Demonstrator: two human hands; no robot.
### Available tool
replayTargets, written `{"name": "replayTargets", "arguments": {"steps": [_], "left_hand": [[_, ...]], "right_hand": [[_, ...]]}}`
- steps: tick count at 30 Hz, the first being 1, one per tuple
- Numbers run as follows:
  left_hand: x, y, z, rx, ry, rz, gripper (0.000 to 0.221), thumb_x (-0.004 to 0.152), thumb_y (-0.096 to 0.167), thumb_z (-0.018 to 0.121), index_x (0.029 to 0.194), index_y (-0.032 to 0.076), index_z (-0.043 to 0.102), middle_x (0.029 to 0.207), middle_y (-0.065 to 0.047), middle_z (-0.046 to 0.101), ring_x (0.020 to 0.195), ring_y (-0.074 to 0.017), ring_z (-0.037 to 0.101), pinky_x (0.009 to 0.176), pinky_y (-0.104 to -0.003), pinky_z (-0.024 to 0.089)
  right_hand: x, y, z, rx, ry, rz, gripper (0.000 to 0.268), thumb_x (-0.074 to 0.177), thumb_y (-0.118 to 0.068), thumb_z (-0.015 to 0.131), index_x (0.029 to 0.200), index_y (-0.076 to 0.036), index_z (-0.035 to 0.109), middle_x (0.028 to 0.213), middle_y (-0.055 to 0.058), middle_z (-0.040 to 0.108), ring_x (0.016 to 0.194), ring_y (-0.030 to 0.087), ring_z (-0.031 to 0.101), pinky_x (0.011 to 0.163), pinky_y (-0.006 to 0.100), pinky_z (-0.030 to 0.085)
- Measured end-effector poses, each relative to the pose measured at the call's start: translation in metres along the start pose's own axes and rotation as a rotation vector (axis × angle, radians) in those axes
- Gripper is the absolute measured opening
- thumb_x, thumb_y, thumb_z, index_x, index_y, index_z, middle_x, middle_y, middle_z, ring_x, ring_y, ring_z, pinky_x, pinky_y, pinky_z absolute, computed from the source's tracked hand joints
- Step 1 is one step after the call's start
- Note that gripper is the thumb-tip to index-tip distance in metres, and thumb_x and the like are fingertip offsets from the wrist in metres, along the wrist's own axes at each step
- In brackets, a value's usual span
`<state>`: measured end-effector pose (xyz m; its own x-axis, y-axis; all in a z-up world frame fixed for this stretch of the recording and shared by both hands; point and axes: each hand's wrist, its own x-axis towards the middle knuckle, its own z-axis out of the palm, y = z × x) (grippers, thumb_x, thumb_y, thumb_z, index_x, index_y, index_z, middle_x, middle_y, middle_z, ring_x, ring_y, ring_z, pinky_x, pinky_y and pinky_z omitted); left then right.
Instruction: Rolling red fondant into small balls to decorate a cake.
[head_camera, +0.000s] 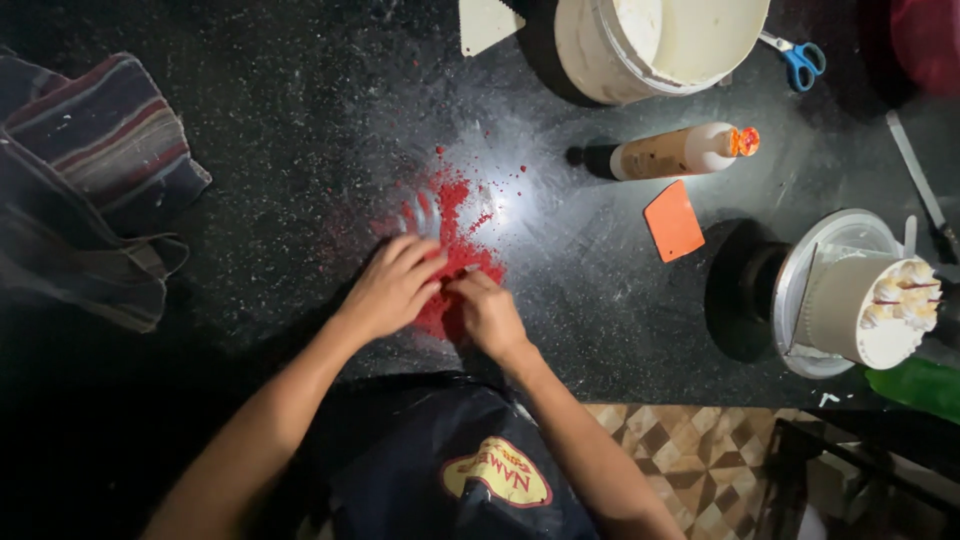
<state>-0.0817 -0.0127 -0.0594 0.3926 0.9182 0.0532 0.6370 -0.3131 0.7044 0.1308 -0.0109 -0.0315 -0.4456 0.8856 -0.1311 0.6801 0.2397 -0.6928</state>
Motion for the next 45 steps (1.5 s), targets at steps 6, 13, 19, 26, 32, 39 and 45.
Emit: {"name": "replayTargets", "arguments": {"steps": [6,13,19,26,32,39,45], "left_hand": [[-0.044,0.009,-0.025,0.158,0.161,-0.010,0.067,0.089,0.043,0.065,0.143,0.005,0.053,0.152,-0.016,0.044,0.140,-0.0373,0.039,0.115,-0.053,0.032],[-0.036,0.003,0.005,0.248,0.125,0.015,0.056,0.094,0.033,0.065,0.145,0.013,0.056,0.145,-0.010,0.055,0.130,-0.0309,0.050,0.104,-0.050,0.044],[-0.021,-0.001,0.019,0.027,0.214,-0.004,0.017,0.090,0.012,0.069,0.105,0.007,0.074,0.111,-0.006,0.070,0.100,-0.0280,0.068,0.086,-0.040,0.057],[-0.028,0.011,-0.016,-0.108,0.325,-0.149,0.012,0.089,0.012,0.073,0.097,0.003,0.075,0.095,-0.013,0.074,0.087,-0.0344,0.071,0.076,-0.042,0.057],[-0.041,0.015,-0.016,-0.283,0.318,-0.300,0.017,0.090,0.007,0.069,0.106,0.003,0.074,0.099,-0.016,0.074,0.088,-0.0364,0.072,0.075,-0.041,0.058],[-0.030,0.032,-0.017,-0.319,0.352,-0.403,0.014,0.090,0.015,0.077,0.096,0.003,0.076,0.088,-0.017,0.074,0.079,-0.0344,0.074,0.068,-0.040,0.057],[-0.022,0.039,-0.018,-0.457,0.372,-0.349,0.018,0.085,0.007,0.072,0.101,0.000,0.075,0.097,-0.018,0.075,0.082,-0.0316,0.076,0.070,-0.035,0.060]], "right_hand": [[-0.002,0.006,-0.028,0.063,0.025,0.096,0.025,0.091,-0.003,0.069,0.116,-0.006,0.072,0.110,0.018,0.074,0.100,0.035,0.074,0.086,0.038,0.058],[-0.005,-0.008,-0.053,0.178,0.057,0.291,0.025,0.100,-0.008,0.060,0.123,-0.007,0.068,0.096,0.018,0.075,0.086,0.021,0.076,0.075,0.032,0.057],[-0.014,0.016,-0.036,0.196,0.115,0.390,0.019,0.096,-0.021,0.076,0.095,-0.005,0.068,0.076,0.009,0.077,0.067,0.014,0.073,0.062,0.027,0.055],[-0.015,0.005,-0.038,-0.038,0.042,0.201,0.034,0.081,-0.021,0.085,0.106,-0.006,0.069,0.094,0.016,0.066,0.075,0.032,0.068,0.069,0.040,0.055],[-0.023,0.007,-0.009,-0.018,-0.014,-0.006,0.026,0.085,-0.002,0.070,0.110,-0.008,0.070,0.106,0.016,0.067,0.097,0.039,0.068,0.081,0.043,0.057],[-0.007,0.003,-0.017,0.101,0.079,0.145,0.018,0.094,-0.010,0.072,0.112,-0.007,0.074,0.100,0.019,0.074,0.085,0.033,0.074,0.074,0.038,0.058],[-0.002,-0.008,-0.029,0.138,0.048,0.199,0.025,0.084,-0.007,0.075,0.109,-0.004,0.074,0.099,0.017,0.076,0.079,0.026,0.074,0.069,0.035,0.057]]}}
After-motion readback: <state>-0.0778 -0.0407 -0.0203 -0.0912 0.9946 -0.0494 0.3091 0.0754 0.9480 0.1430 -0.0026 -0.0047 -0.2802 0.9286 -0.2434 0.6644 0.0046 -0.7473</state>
